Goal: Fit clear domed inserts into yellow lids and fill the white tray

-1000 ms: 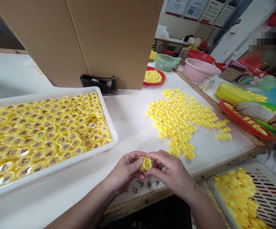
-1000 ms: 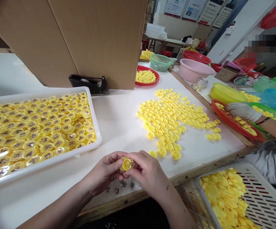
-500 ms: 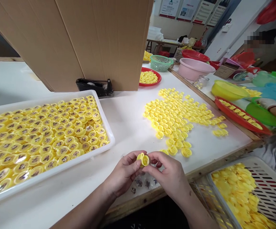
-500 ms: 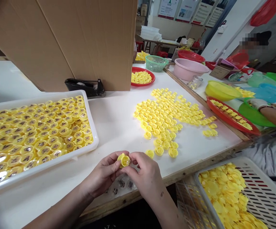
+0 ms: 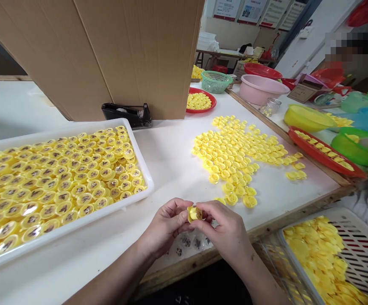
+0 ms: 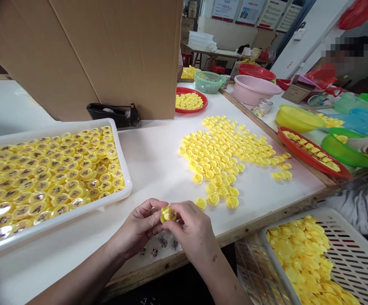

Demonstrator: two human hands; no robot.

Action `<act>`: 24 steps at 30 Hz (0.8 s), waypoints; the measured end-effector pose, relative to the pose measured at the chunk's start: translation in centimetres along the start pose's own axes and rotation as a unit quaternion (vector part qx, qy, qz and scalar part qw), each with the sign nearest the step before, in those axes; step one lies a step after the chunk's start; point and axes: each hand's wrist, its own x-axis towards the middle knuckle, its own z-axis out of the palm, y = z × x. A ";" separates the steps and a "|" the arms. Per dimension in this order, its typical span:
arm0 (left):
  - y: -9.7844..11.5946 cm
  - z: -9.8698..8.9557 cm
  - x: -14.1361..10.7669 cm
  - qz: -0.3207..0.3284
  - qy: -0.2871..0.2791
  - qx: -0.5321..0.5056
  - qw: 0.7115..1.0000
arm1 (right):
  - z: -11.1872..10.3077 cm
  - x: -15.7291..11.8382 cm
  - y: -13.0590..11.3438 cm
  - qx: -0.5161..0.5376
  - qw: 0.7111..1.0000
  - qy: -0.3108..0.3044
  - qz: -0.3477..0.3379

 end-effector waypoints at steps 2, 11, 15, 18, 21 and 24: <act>0.0 0.0 0.0 0.003 -0.002 -0.008 1.000 | -0.2 0.0 -0.1 0.002 1.000 -0.011 -0.020; -0.2 0.1 -0.1 0.012 -0.027 -0.008 1.000 | -0.7 -0.1 -0.6 -0.024 0.999 -0.019 -0.044; -0.4 0.2 -0.1 0.034 -0.047 0.005 0.998 | -1.0 0.1 -0.8 -0.043 0.997 -0.039 -0.053; -0.4 0.3 -0.1 0.042 -0.054 0.012 0.998 | -1.2 0.0 -0.9 -0.047 0.996 -0.051 -0.064; -0.4 0.4 -0.1 0.040 -0.046 0.010 0.998 | -1.2 -0.2 -1.1 -0.064 0.994 -0.057 -0.070; -0.2 0.3 -0.2 0.031 -0.032 0.015 0.999 | -1.0 -0.3 -1.2 -0.097 0.990 -0.067 -0.076</act>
